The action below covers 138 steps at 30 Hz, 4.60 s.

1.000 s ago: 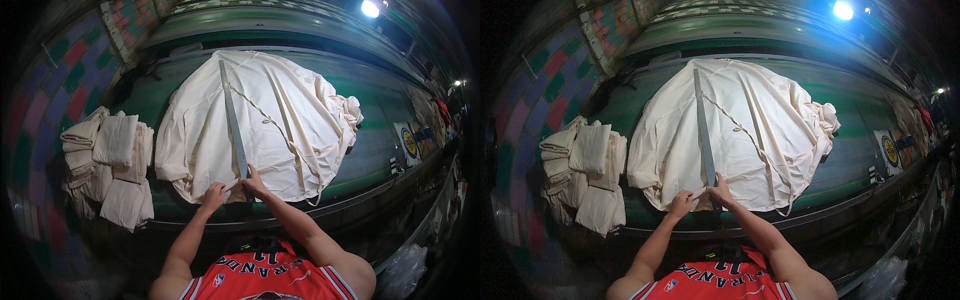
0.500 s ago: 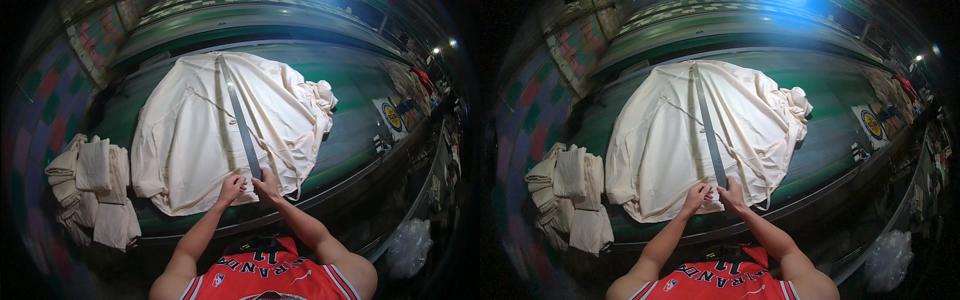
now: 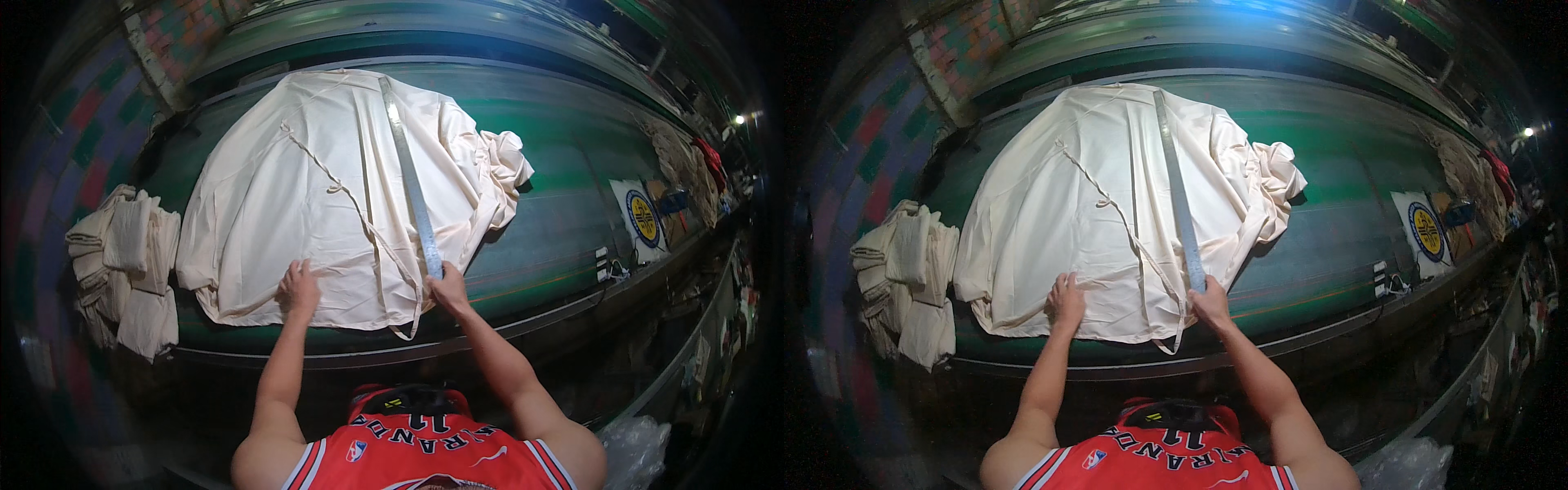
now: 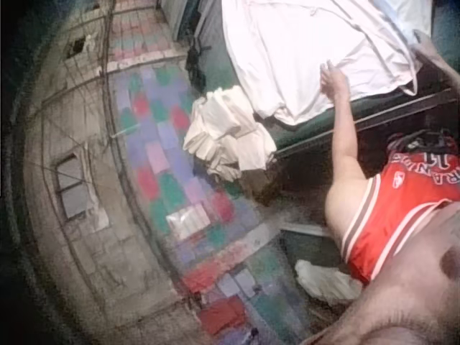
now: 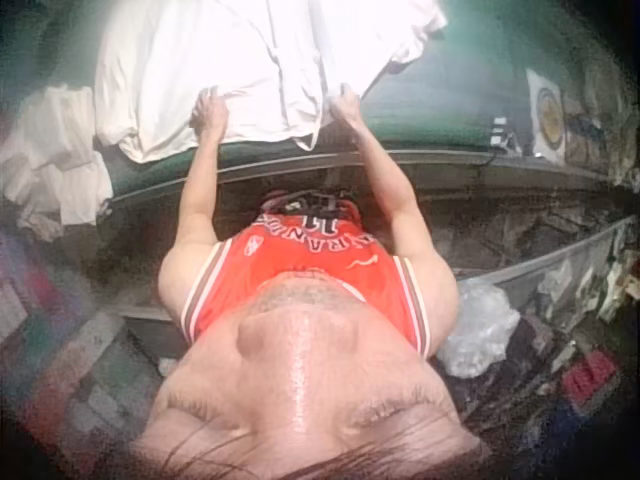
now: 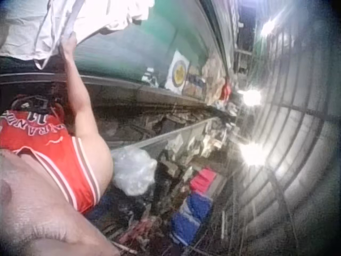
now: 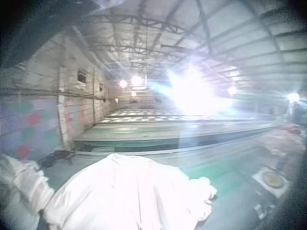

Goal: The person irons a white garment on a green ironing table, then folds it and places it on a stack. They pick up another white garment, unfold it, and use a metal ruler to press and align the fabric on the table.

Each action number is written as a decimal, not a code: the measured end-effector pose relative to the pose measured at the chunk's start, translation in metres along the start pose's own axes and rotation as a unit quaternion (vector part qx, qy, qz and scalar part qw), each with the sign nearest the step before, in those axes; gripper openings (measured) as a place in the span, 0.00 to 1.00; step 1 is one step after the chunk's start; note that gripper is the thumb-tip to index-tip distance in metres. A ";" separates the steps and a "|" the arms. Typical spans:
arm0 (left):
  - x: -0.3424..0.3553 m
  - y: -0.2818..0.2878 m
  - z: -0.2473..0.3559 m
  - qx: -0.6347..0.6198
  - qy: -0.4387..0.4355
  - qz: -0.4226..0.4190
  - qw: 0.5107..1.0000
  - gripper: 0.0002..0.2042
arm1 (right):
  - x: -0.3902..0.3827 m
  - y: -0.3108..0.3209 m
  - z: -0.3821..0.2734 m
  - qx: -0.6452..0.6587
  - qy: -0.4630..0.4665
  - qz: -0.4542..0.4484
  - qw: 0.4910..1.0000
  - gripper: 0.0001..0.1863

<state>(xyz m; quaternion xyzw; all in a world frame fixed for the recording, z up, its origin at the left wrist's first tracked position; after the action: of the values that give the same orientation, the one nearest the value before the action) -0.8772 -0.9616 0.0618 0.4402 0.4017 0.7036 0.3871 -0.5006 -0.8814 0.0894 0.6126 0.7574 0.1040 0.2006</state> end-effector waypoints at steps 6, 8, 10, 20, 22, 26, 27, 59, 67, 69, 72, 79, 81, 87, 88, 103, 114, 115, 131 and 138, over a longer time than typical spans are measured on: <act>-0.006 0.012 -0.052 0.010 -0.016 -0.137 0.990 0.06 | 0.038 0.063 0.010 -0.264 0.096 0.000 0.960 0.49; -0.014 0.018 -0.067 0.020 -0.006 -0.137 0.990 0.07 | 0.044 0.081 0.013 -0.322 0.093 -0.030 0.942 0.46; -0.023 0.020 -0.078 0.010 0.027 -0.150 0.988 0.09 | 0.044 0.098 0.017 -0.373 0.096 -0.045 0.922 0.40; -0.077 0.043 0.038 -0.106 -0.225 -0.091 0.964 0.14 | 0.010 0.109 0.018 -0.305 0.132 -0.032 0.943 0.39; -0.083 0.038 0.057 -0.112 -0.249 -0.141 0.952 0.13 | 0.006 0.094 0.015 -0.273 0.110 -0.047 0.954 0.38; -0.088 0.033 0.061 -0.072 -0.246 -0.165 0.952 0.11 | 0.002 0.060 0.008 -0.466 0.127 -0.014 0.875 0.31; -0.089 0.030 0.058 -0.049 -0.228 -0.186 0.954 0.10 | -0.002 0.053 0.001 -0.465 0.218 0.003 0.858 0.31; -0.045 0.022 0.125 -0.325 -0.194 -0.402 0.833 0.15 | 0.001 0.074 0.017 -0.384 -0.018 0.011 0.923 0.27; -0.032 -0.046 0.208 -0.614 0.035 -0.512 0.599 0.16 | 0.023 0.073 0.029 -0.351 -0.058 0.019 0.934 0.29; -0.028 -0.061 0.228 -0.655 0.091 -0.506 0.554 0.17 | 0.023 0.077 0.023 -0.356 -0.123 -0.004 0.926 0.28; -0.026 -0.079 0.255 -0.681 0.179 -0.513 0.491 0.14 | 0.012 0.078 -0.001 -0.340 -0.066 -0.029 0.938 0.30; -0.035 -0.092 0.306 -0.780 0.346 -0.309 0.420 0.10 | 0.051 0.115 -0.019 -0.292 0.105 -0.185 0.933 0.23; -0.040 -0.081 0.307 -0.743 0.364 -0.310 0.468 0.10 | 0.103 0.166 -0.020 -0.237 0.116 0.026 0.964 0.17; -0.061 -0.018 0.323 -0.664 0.325 -0.223 0.635 0.09 | 0.258 0.277 -0.012 -0.192 0.040 0.188 0.962 0.33; -0.070 -0.005 0.324 -0.677 0.324 -0.197 0.631 0.10 | 0.273 0.290 -0.015 -0.150 0.049 0.187 0.970 0.28; -0.179 0.041 0.285 -0.534 0.419 -0.192 0.709 0.17 | 0.165 0.235 -0.066 -0.272 0.080 -0.545 0.789 0.15; -0.202 0.051 0.288 -0.530 0.405 -0.168 0.726 0.17 | 0.288 0.136 -0.005 -0.033 0.173 0.124 0.977 0.20; -0.207 0.055 0.285 -0.532 0.410 -0.161 0.723 0.17 | 0.297 0.131 0.005 0.059 0.126 0.089 0.986 0.20; -0.230 0.070 0.237 -0.547 0.359 -0.112 0.748 0.17 | 0.362 0.278 -0.093 0.468 0.111 0.043 0.876 0.13; -0.231 0.053 0.245 -0.528 0.369 -0.182 0.743 0.18 | 0.296 0.292 -0.187 0.501 0.394 -0.014 0.771 0.17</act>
<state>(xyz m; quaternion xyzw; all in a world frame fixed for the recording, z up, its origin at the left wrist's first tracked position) -0.5870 -1.1343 0.1093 -0.2104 0.1496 0.8269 0.4997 -0.3728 -0.5113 0.3230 0.5211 0.7232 -0.0607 -0.4491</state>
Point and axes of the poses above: each hand's wrist, its own x-axis towards the middle knuckle, its own y-axis out of the back of the hand, z = x × y, the point moved 4 cm from there along x, towards the middle knuckle, and after that the axes turned 7 degrees about -z, right-handed, at the moved point
